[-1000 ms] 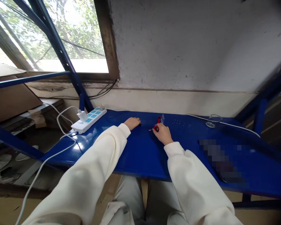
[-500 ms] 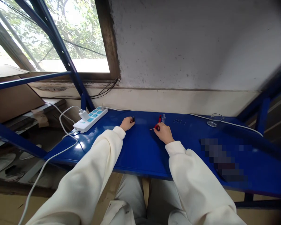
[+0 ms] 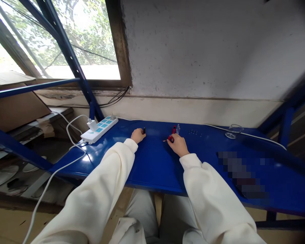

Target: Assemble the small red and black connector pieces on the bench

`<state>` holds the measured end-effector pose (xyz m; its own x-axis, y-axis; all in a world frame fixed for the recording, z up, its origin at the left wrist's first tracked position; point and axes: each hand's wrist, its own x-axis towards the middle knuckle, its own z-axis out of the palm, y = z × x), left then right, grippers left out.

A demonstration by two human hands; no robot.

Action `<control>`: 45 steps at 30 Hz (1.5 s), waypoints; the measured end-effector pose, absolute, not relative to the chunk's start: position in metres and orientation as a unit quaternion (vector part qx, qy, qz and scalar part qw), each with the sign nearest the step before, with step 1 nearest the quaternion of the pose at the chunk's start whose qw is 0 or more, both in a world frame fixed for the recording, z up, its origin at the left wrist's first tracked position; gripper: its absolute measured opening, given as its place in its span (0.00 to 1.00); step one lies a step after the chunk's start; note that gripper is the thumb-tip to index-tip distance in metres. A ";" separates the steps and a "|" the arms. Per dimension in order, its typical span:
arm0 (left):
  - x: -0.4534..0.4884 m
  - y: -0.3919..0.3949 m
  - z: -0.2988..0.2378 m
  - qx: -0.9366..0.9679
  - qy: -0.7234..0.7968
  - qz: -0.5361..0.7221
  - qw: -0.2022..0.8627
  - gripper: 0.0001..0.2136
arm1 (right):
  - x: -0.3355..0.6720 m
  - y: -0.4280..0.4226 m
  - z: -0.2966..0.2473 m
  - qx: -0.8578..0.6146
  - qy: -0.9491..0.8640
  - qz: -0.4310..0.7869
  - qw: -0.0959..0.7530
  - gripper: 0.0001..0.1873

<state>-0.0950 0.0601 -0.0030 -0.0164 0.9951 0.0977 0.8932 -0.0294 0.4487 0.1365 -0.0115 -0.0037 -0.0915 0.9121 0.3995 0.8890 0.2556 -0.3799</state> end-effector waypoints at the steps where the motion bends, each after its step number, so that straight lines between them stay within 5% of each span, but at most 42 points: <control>1: -0.095 0.059 -0.001 0.687 0.688 0.197 0.130 0.10 | 0.136 -0.012 -0.004 -0.610 -0.738 0.021 0.287 0.07; 12: -0.091 0.032 0.018 0.651 0.721 0.203 0.126 0.13 | 0.133 -0.013 -0.002 -0.601 -0.741 0.035 0.299 0.07; 20: -0.077 0.026 0.000 0.500 0.637 0.556 0.187 0.05 | 0.121 0.000 -0.005 -0.573 -0.738 0.131 0.333 0.09; 26: -0.073 0.020 0.005 0.346 0.552 0.689 0.317 0.04 | 0.089 0.030 0.004 -0.559 -0.745 0.179 0.316 0.06; 45: -0.075 0.016 0.006 0.273 0.531 0.730 0.332 0.05 | 0.042 0.065 -0.007 -0.606 -0.727 0.205 0.247 0.05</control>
